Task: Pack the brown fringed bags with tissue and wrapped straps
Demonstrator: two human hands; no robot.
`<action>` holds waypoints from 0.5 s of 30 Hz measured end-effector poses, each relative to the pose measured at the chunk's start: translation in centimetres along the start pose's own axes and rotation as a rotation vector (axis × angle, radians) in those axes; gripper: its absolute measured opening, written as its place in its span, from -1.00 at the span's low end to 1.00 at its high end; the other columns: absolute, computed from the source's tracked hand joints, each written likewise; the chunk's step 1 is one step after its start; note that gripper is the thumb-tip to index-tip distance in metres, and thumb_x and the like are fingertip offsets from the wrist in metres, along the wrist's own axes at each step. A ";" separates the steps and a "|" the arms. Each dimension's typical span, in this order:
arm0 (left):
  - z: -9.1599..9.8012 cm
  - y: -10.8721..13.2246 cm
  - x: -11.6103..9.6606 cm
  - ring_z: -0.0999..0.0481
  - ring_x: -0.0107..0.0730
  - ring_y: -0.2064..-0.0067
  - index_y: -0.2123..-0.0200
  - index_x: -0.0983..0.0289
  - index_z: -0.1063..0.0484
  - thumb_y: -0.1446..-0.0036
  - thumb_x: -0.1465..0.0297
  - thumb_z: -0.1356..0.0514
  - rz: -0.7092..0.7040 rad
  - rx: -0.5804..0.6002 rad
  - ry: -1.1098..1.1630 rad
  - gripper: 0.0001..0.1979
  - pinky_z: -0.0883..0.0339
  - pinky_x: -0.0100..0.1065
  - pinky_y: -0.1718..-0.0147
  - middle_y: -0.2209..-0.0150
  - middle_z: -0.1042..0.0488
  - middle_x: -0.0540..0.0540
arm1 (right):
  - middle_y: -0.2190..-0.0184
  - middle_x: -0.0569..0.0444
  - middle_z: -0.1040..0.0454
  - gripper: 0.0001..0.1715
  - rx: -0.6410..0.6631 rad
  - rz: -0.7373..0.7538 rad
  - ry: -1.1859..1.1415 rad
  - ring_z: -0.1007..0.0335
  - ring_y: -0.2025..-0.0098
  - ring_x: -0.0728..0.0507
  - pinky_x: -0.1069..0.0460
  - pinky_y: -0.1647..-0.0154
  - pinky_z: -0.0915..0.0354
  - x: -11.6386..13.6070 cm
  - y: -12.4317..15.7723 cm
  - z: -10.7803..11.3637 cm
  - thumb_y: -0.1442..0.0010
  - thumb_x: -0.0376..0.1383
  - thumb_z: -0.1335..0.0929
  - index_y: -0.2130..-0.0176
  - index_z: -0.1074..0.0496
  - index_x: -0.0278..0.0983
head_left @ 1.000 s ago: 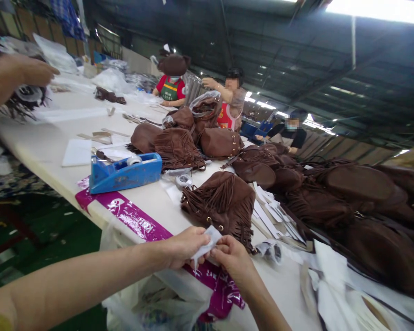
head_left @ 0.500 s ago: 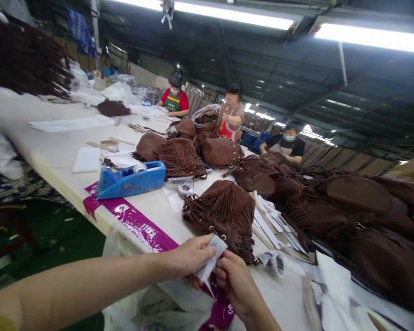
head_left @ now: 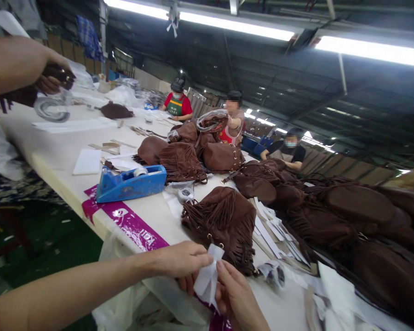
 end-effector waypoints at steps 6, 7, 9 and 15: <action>4.5 -0.6 -0.9 -0.41 -0.32 0.19 0.25 0.30 -0.42 -0.17 0.54 -0.01 -0.618 -0.410 -0.955 -0.80 -0.28 -0.34 0.16 0.25 -0.45 0.13 | 0.60 0.10 -0.45 -0.46 -0.264 0.209 0.404 -0.16 0.66 0.00 0.11 0.68 -0.07 1.4 1.0 4.4 -0.05 0.12 -0.34 0.27 -0.45 -0.29; 4.6 -1.0 -0.8 -0.39 -0.29 0.16 0.26 0.31 -0.41 -0.15 0.56 -0.03 -0.681 -0.389 -1.078 -0.82 -0.27 -0.31 0.13 0.21 -0.43 0.16 | 0.56 0.07 -0.47 -0.48 -0.300 0.248 0.458 -0.20 0.64 -0.02 0.09 0.65 -0.11 1.7 1.1 4.9 -0.08 0.10 -0.31 0.27 -0.46 -0.28; 4.5 -2.0 -0.6 -0.36 -0.22 0.11 0.26 0.31 -0.40 -0.12 0.55 -0.09 -0.771 -0.327 -1.269 -0.86 -0.24 -0.24 0.08 0.16 -0.40 0.20 | 0.49 0.04 -0.50 -0.56 -0.353 0.338 0.593 -0.30 0.55 -0.09 0.04 0.54 -0.23 2.2 1.1 5.5 -0.13 0.03 -0.29 0.26 -0.47 -0.26; 4.7 -4.8 0.2 -0.34 -0.25 0.12 0.16 0.29 -0.36 -0.25 0.51 -0.03 -0.878 -0.319 -1.406 -0.85 -0.21 -0.28 0.10 0.16 -0.38 0.19 | 0.06 -0.10 -0.48 -0.66 -0.401 0.722 1.041 -0.39 0.02 -0.28 -0.16 -0.02 -0.29 1.9 -0.3 5.9 -0.12 -0.29 -0.31 0.08 -0.46 -0.22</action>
Point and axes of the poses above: each hand's wrist, its own y-axis away from the middle knuckle, its own z-axis out of the back of the hand, x = y × z, the point moved 1 cm from there along -y, towards the middle knuckle
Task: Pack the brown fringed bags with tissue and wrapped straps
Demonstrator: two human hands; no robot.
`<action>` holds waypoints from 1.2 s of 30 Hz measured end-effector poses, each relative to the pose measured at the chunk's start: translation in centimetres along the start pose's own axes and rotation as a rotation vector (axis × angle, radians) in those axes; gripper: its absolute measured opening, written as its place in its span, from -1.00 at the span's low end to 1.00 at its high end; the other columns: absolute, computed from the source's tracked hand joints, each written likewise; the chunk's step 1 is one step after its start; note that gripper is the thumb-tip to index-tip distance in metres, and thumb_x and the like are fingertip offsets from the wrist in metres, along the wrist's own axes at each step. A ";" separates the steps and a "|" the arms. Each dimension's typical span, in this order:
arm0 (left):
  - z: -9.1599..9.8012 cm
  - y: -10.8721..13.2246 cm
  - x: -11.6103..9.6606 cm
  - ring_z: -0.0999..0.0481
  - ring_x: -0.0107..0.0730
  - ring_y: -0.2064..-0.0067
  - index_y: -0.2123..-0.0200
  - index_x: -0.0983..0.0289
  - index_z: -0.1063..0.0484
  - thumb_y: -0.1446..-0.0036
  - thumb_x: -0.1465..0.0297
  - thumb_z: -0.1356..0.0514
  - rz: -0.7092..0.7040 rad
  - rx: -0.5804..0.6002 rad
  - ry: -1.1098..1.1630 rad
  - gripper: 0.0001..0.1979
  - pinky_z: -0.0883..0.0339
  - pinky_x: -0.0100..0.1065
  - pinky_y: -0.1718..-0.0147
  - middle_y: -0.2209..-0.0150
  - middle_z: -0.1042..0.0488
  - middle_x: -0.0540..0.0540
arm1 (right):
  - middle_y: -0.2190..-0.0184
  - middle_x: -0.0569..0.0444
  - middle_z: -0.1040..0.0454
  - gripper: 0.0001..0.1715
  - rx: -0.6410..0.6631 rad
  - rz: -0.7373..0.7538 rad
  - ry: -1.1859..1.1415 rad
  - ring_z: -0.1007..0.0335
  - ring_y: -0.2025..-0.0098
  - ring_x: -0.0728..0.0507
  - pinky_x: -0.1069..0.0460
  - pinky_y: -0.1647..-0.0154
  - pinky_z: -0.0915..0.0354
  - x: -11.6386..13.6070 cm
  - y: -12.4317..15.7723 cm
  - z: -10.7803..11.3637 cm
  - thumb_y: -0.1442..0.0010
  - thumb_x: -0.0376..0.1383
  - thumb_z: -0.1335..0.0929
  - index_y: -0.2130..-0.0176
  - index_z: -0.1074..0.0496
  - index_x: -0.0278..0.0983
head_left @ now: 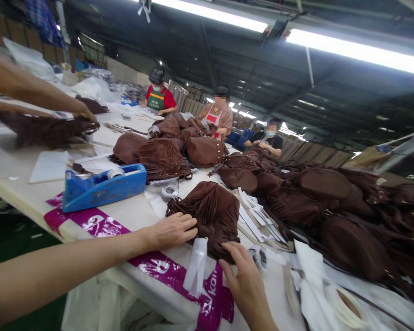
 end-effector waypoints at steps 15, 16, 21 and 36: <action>-0.7 0.7 0.7 -0.36 -0.22 0.01 0.01 0.27 -0.36 -0.32 0.47 0.05 -0.031 -0.040 0.030 -0.73 -0.26 -0.22 0.02 0.07 -0.40 0.23 | 0.63 0.13 -0.34 -0.36 0.318 -0.739 -0.923 -0.26 0.63 -0.05 0.06 0.61 -0.22 2.7 -1.5 -4.0 0.03 0.27 -0.32 0.46 -0.35 -0.25; -0.7 0.6 0.8 -0.36 -0.22 0.01 0.01 0.27 -0.37 -0.32 0.48 0.05 -0.032 -0.036 0.050 -0.73 -0.26 -0.23 0.02 0.06 -0.40 0.23 | 0.67 0.17 -0.28 -0.34 0.345 -0.737 -0.934 -0.20 0.66 -0.03 0.07 0.63 -0.18 3.1 -1.5 -4.3 0.04 0.30 -0.30 0.48 -0.32 -0.24; -0.2 0.9 1.0 -0.34 -0.18 -0.02 0.01 0.29 -0.37 -0.14 0.58 -0.05 -0.027 0.023 0.173 -0.65 -0.27 -0.21 -0.01 0.00 -0.36 0.26 | 0.64 0.14 -0.30 -0.45 0.265 -0.372 -0.527 -0.21 0.57 -0.07 0.06 0.56 -0.14 3.0 -1.7 -2.7 -0.15 0.15 -0.23 0.54 -0.32 -0.23; 1.6 -3.4 2.6 -0.38 -0.32 0.24 0.39 0.30 -0.39 -0.03 0.67 -0.04 0.088 0.108 0.301 -0.78 -0.29 -0.35 0.22 0.31 -0.40 0.12 | 0.29 -0.04 -0.48 -0.73 -0.027 0.188 0.384 -0.36 0.25 -0.19 -0.05 0.23 -0.17 0.1 -1.5 -1.5 -0.19 -0.50 -0.19 0.23 -0.39 -0.25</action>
Point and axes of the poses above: each hand's wrist, its own y-axis away from the middle knuckle, its own z-axis out of the back of the hand, x = y × z, the point moved 1 cm from there along -y, towards the middle knuckle
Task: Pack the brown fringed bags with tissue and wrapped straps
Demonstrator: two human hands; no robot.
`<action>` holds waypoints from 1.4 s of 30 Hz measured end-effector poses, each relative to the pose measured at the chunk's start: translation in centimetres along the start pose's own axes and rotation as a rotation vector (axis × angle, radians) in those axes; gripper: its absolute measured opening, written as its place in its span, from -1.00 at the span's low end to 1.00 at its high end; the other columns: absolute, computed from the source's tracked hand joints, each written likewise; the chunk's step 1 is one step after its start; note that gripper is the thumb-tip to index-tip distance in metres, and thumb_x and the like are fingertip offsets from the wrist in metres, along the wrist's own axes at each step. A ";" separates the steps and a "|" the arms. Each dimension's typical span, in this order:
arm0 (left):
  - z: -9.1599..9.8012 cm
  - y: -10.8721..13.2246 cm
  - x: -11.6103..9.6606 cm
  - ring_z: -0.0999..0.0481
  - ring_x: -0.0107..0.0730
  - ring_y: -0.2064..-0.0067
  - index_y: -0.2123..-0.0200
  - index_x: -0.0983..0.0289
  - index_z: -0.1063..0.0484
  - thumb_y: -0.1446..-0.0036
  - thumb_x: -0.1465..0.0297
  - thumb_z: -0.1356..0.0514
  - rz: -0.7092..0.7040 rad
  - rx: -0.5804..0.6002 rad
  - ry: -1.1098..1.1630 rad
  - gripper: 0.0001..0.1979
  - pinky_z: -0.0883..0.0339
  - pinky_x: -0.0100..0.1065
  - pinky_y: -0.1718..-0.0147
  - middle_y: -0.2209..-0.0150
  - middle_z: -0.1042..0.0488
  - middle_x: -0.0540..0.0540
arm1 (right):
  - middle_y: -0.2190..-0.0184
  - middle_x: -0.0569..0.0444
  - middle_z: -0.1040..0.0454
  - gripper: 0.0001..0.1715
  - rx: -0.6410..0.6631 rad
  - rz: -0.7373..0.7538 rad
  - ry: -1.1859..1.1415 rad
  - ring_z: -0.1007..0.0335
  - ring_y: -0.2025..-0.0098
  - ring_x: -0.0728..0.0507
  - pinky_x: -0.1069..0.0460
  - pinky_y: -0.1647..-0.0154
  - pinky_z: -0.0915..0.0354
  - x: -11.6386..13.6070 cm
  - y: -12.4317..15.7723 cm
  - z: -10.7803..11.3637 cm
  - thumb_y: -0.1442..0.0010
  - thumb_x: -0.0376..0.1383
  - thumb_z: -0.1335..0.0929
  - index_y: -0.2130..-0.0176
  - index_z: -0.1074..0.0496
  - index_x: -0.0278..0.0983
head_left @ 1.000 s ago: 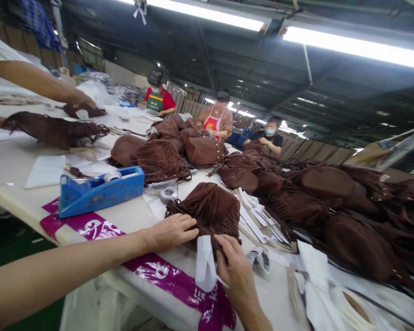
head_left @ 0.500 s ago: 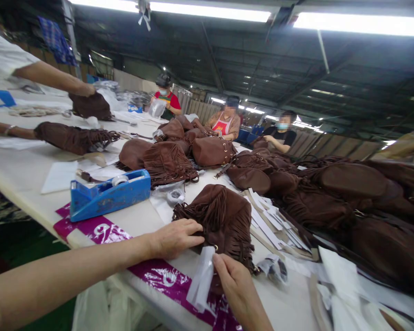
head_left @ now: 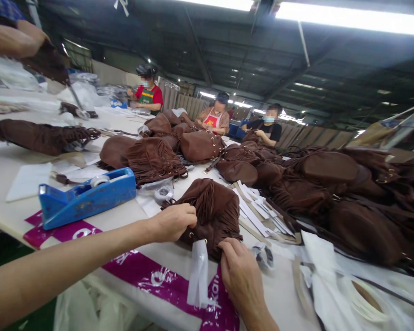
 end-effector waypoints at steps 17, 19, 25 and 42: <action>-2.2 3.3 1.1 -0.35 -0.35 0.18 0.40 0.28 -0.37 -0.11 0.56 -0.15 0.094 -0.036 0.065 -0.91 -0.26 -0.38 0.17 0.19 -0.35 0.10 | 0.40 0.05 -0.41 -0.87 0.197 0.040 -0.098 -0.30 0.32 -0.19 -0.02 0.34 -0.13 -4.2 -0.8 -2.7 -0.13 -0.43 -0.31 0.40 -0.34 -0.20; -2.1 3.6 1.4 -0.36 -0.34 0.15 0.31 0.29 -0.37 -0.08 0.59 -0.16 0.104 -0.058 0.149 -0.88 -0.27 -0.37 0.14 0.17 -0.35 0.12 | 0.40 0.07 -0.41 -0.89 0.303 0.034 -0.239 -0.31 0.31 -0.17 -0.02 0.32 -0.16 -4.6 -1.3 -2.1 -0.14 -0.39 -0.30 0.41 -0.34 -0.19; -1.8 3.3 2.6 -0.36 -0.38 0.17 0.33 0.31 -0.36 -0.09 0.64 -0.07 0.132 -0.087 0.376 -0.84 -0.28 -0.38 0.12 0.22 -0.35 0.11 | 0.46 0.13 -0.36 -0.82 0.477 -0.110 -0.642 -0.30 0.38 -0.11 0.03 0.35 -0.20 -6.1 -1.8 0.3 -0.19 -0.23 -0.27 0.45 -0.25 -0.18; -3.2 3.4 1.3 -0.39 -0.16 -0.02 0.35 0.35 -0.44 -0.11 0.58 -0.10 0.248 -0.101 -0.065 -0.87 -0.31 -0.22 -0.03 -0.01 -0.34 0.27 | 0.27 0.00 -0.43 -0.69 0.383 -0.090 -0.611 -0.37 0.16 -0.18 -0.02 0.09 -0.25 -5.6 -0.7 0.1 -0.24 -0.10 -0.20 0.44 -0.31 -0.20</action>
Point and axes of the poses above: each hand's wrist, its own y-axis away from the middle knuckle, its own z-axis out of the back of the hand, x = y × z, the point moved 1 cm from there along -y, towards the middle knuckle
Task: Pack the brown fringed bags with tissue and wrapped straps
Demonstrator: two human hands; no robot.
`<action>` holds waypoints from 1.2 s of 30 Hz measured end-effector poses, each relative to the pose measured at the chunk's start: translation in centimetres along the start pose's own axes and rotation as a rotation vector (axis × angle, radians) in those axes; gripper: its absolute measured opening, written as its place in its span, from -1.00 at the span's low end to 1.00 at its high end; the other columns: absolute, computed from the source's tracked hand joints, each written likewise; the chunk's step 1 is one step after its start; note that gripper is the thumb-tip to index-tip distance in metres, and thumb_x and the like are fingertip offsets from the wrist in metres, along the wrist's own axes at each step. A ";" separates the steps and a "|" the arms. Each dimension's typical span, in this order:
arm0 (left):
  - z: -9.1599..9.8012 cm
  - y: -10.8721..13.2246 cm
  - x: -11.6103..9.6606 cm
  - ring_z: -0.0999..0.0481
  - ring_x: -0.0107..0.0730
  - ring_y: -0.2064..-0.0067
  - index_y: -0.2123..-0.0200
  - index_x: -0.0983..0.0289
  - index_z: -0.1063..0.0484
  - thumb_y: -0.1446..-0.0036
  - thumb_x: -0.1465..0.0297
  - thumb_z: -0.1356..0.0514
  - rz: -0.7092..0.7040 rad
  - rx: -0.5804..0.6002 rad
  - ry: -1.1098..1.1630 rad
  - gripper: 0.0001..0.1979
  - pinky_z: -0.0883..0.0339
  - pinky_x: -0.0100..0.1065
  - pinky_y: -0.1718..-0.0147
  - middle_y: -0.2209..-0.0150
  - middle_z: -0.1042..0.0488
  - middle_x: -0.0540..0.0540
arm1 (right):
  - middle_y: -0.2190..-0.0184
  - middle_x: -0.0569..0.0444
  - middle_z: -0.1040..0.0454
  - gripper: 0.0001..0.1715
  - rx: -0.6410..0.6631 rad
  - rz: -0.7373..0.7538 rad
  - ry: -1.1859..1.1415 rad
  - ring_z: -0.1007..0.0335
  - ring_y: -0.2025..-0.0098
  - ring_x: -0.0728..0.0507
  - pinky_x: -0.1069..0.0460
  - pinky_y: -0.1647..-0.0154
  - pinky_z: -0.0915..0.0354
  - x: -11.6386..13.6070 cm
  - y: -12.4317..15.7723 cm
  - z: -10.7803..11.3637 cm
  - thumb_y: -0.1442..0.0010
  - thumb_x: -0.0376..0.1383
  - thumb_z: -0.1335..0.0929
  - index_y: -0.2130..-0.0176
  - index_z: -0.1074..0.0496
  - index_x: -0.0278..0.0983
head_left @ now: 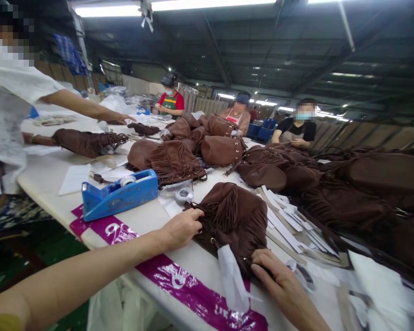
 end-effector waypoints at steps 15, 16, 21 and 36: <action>0.4 -0.3 0.0 -0.40 -0.23 -0.02 0.27 0.30 -0.46 -0.18 0.56 -0.07 -0.058 0.034 0.164 -0.82 -0.30 -0.27 -0.01 -0.01 -0.35 0.22 | 0.19 0.00 -0.52 -0.67 -0.110 -0.146 -0.062 -0.44 0.16 -0.21 -0.02 0.12 -0.31 0.8 0.2 1.1 -0.13 -0.09 -0.23 0.52 -0.38 -0.20; 0.5 -0.3 0.3 -0.41 -0.26 -0.01 0.26 0.31 -0.47 -0.17 0.59 -0.04 -0.055 0.042 0.180 -0.78 -0.31 -0.30 0.00 -0.01 -0.36 0.21 | 0.19 0.00 -0.53 -0.66 -0.112 -0.139 -0.043 -0.44 0.15 -0.21 -0.01 0.12 -0.32 0.5 0.2 1.1 -0.13 -0.09 -0.22 0.53 -0.39 -0.20; 0.9 -0.3 0.8 -0.43 -0.32 0.02 0.33 0.31 -0.52 -0.11 0.66 -0.06 0.017 0.036 0.257 -0.74 -0.31 -0.36 0.00 0.02 -0.38 0.18 | 0.13 -0.02 -0.53 -0.65 -0.079 -0.094 0.095 -0.47 0.09 -0.21 0.01 0.08 -0.34 -1.2 0.1 0.6 -0.14 -0.07 -0.23 0.52 -0.41 -0.19; 3.2 -1.6 0.3 -0.39 -0.35 0.17 0.39 0.33 -0.34 -0.15 0.54 -0.10 -0.022 0.312 0.134 -0.92 -0.29 -0.39 0.07 0.15 -0.35 0.16 | 0.20 -0.09 -0.56 -0.56 -0.194 0.004 0.200 -0.51 0.18 -0.22 -0.04 0.14 -0.37 -0.1 0.4 -0.3 -0.19 -0.05 -0.22 0.61 -0.27 -0.19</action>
Point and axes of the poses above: each hand's wrist, its own y-axis away from the middle knuckle, its own z-axis out of the back of the hand, x = y × z, the point moved 1 cm from there along -y, towards the middle knuckle
